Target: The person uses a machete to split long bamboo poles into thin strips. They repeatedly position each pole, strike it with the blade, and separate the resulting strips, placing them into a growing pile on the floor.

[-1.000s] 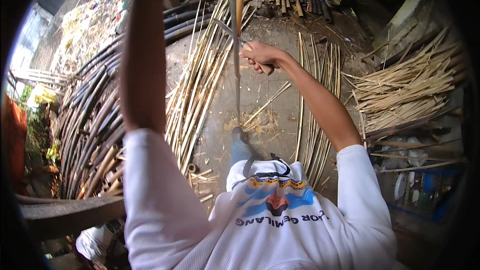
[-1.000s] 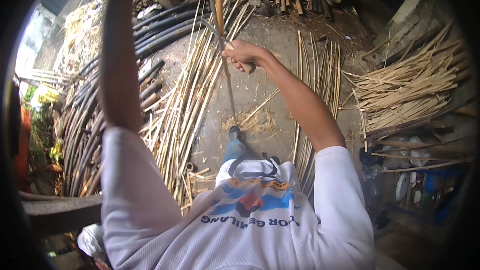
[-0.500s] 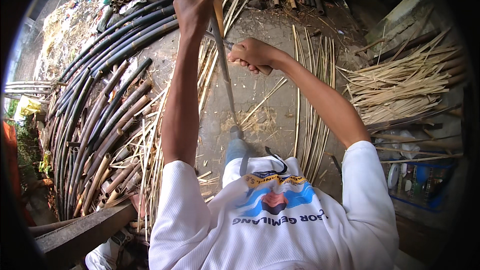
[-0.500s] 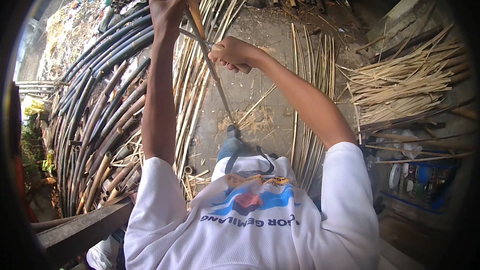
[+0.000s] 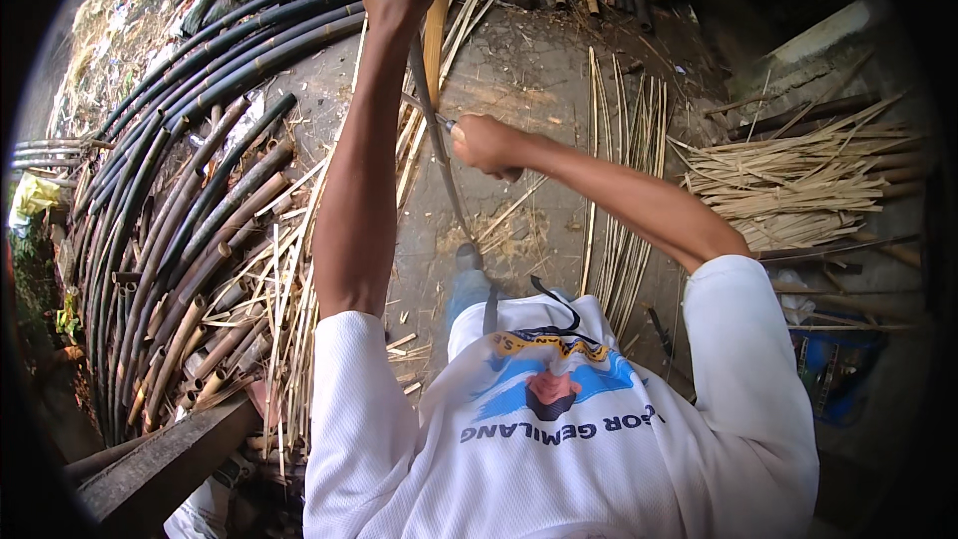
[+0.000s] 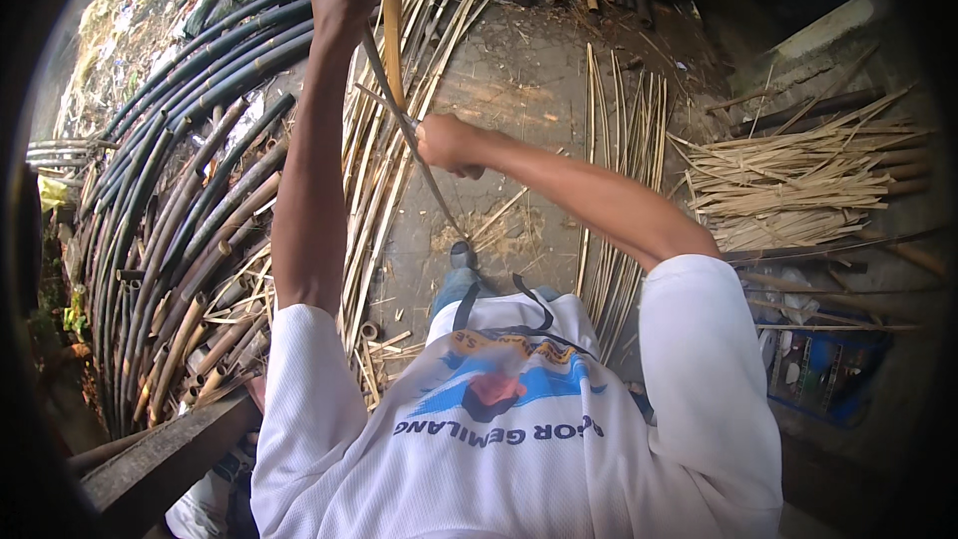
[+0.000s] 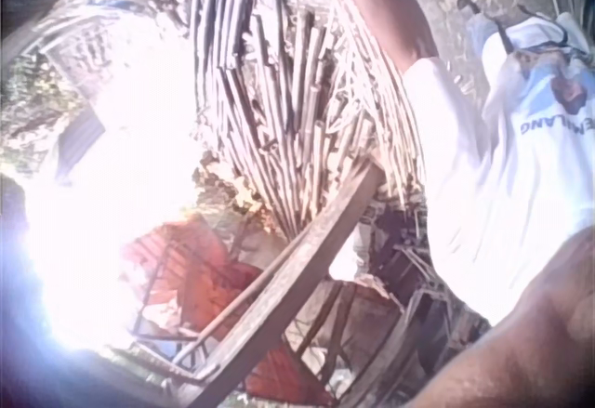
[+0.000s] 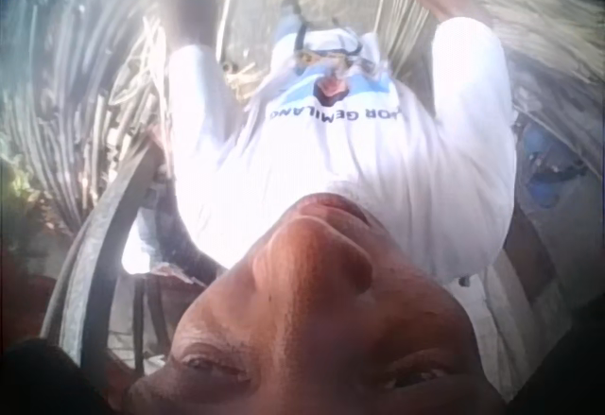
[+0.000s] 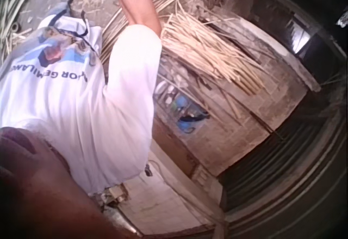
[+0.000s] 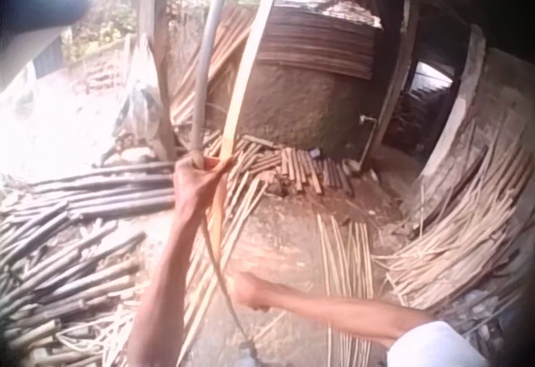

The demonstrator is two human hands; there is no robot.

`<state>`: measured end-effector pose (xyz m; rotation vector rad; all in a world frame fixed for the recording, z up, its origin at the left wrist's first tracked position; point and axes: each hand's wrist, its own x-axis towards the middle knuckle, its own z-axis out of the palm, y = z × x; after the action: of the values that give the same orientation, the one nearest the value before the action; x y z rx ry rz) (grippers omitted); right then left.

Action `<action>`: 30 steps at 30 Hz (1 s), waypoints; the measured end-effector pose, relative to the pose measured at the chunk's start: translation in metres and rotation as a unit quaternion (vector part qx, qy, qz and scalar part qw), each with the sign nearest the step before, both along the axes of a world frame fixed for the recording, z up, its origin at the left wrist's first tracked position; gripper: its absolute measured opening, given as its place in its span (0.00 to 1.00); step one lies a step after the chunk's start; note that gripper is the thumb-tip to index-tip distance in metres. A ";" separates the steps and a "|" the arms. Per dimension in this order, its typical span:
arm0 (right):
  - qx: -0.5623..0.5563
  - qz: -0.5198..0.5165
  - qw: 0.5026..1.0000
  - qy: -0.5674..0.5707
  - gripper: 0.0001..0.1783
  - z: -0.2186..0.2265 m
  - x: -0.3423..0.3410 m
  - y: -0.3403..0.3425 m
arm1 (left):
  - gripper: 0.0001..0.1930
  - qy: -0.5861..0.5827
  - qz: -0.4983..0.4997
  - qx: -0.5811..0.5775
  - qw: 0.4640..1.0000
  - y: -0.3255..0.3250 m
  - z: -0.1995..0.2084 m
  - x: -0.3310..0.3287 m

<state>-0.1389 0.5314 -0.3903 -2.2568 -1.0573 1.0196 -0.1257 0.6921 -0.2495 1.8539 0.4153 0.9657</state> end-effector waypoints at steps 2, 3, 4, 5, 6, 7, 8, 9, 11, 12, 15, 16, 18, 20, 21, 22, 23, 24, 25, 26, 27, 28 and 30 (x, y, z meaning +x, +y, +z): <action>0.087 0.021 0.986 -0.141 0.07 -0.040 -0.002 0.000 | 0.21 0.017 -0.007 -0.013 1.000 0.003 0.000 0.008; 0.101 0.027 0.959 -0.262 0.07 -0.046 -0.006 0.001 | 0.22 0.009 -0.007 0.026 1.000 0.008 -0.004 0.013; 0.115 0.042 0.966 -0.229 0.07 -0.054 -0.004 -0.004 | 0.22 0.026 -0.020 0.009 0.999 0.011 -0.002 0.019; 0.129 0.056 0.971 -0.196 0.07 -0.062 0.000 -0.008 | 0.22 0.059 -0.014 0.003 0.998 0.007 -0.012 0.017; 0.147 0.076 0.970 -0.178 0.07 -0.058 0.019 -0.006 | 0.22 0.076 -0.001 0.002 0.997 0.002 -0.004 0.022; -0.025 0.010 0.999 -0.040 0.08 0.011 -0.005 0.007 | 0.22 0.087 0.030 0.011 0.996 0.016 -0.006 0.015; -0.005 0.002 1.000 -0.023 0.09 0.014 -0.005 0.006 | 0.23 0.075 0.043 0.022 0.996 0.014 -0.003 0.013; 0.015 -0.009 1.000 -0.002 0.10 0.012 0.000 0.003 | 0.23 0.072 0.021 0.014 0.997 0.014 -0.001 0.013; 0.047 -0.031 0.998 0.017 0.10 -0.019 -0.006 -0.002 | 0.23 0.085 0.001 0.001 0.996 0.015 -0.004 0.009; 0.071 -0.049 0.996 0.006 0.09 -0.063 -0.007 -0.007 | 0.23 0.093 -0.004 0.005 0.996 0.009 -0.005 0.016; 0.035 0.391 0.843 -0.368 0.09 -0.319 -0.031 -0.031 | 0.24 0.090 -0.010 0.051 0.995 -0.027 -0.007 0.031; 0.076 0.327 0.888 -0.315 0.09 -0.327 -0.037 -0.027 | 0.23 0.106 -0.007 0.053 0.993 -0.028 -0.008 0.029; 0.148 0.157 0.955 -0.202 0.09 -0.354 -0.030 -0.026 | 0.18 0.149 -0.102 0.036 0.983 -0.024 -0.009 0.057; 0.062 -0.013 0.998 0.011 0.13 -0.258 -0.016 -0.015 | 0.19 0.092 -0.045 -0.024 0.994 -0.006 -0.002 0.030; 0.027 -0.023 0.997 0.062 0.15 -0.242 -0.007 -0.018 | 0.20 0.135 -0.027 -0.002 0.990 -0.003 0.000 0.037; -0.007 -0.028 0.994 0.110 0.17 -0.228 0.003 -0.019 | 0.20 0.129 -0.012 -0.002 0.992 0.000 -0.004 0.050; -0.008 -0.050 0.994 0.097 0.19 -0.214 0.005 -0.020 | 0.21 0.120 0.006 -0.001 0.993 0.006 -0.009 0.065; 0.034 -0.047 0.997 0.052 0.19 -0.229 0.018 -0.023 | 0.22 0.114 0.013 0.001 0.993 0.000 -0.012 0.079; 0.075 -0.042 0.996 0.006 0.18 -0.244 0.034 -0.024 | 0.24 0.153 -0.025 -0.033 0.987 0.005 -0.007 0.084; 0.111 -0.042 0.992 -0.035 0.18 -0.261 0.047 -0.031 | 0.25 0.061 -0.012 -0.010 0.998 -0.004 -0.014 0.087; 0.063 -0.041 0.996 0.042 0.20 -0.245 0.073 -0.037 | 0.25 0.014 -0.041 -0.002 0.999 0.009 -0.043 0.097; 0.049 -0.070 0.993 0.077 0.20 -0.238 0.090 -0.044 | 0.26 0.013 -0.065 0.004 0.998 0.015 -0.088 0.099; 0.030 -0.091 0.984 0.152 0.18 -0.231 0.106 -0.047 | 0.31 0.054 -0.074 0.029 0.995 0.015 -0.166 0.065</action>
<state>-0.0333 0.4844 -0.6211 -2.0238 -0.7291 1.1894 -0.0606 0.7071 -0.4155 1.9666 0.3128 0.7863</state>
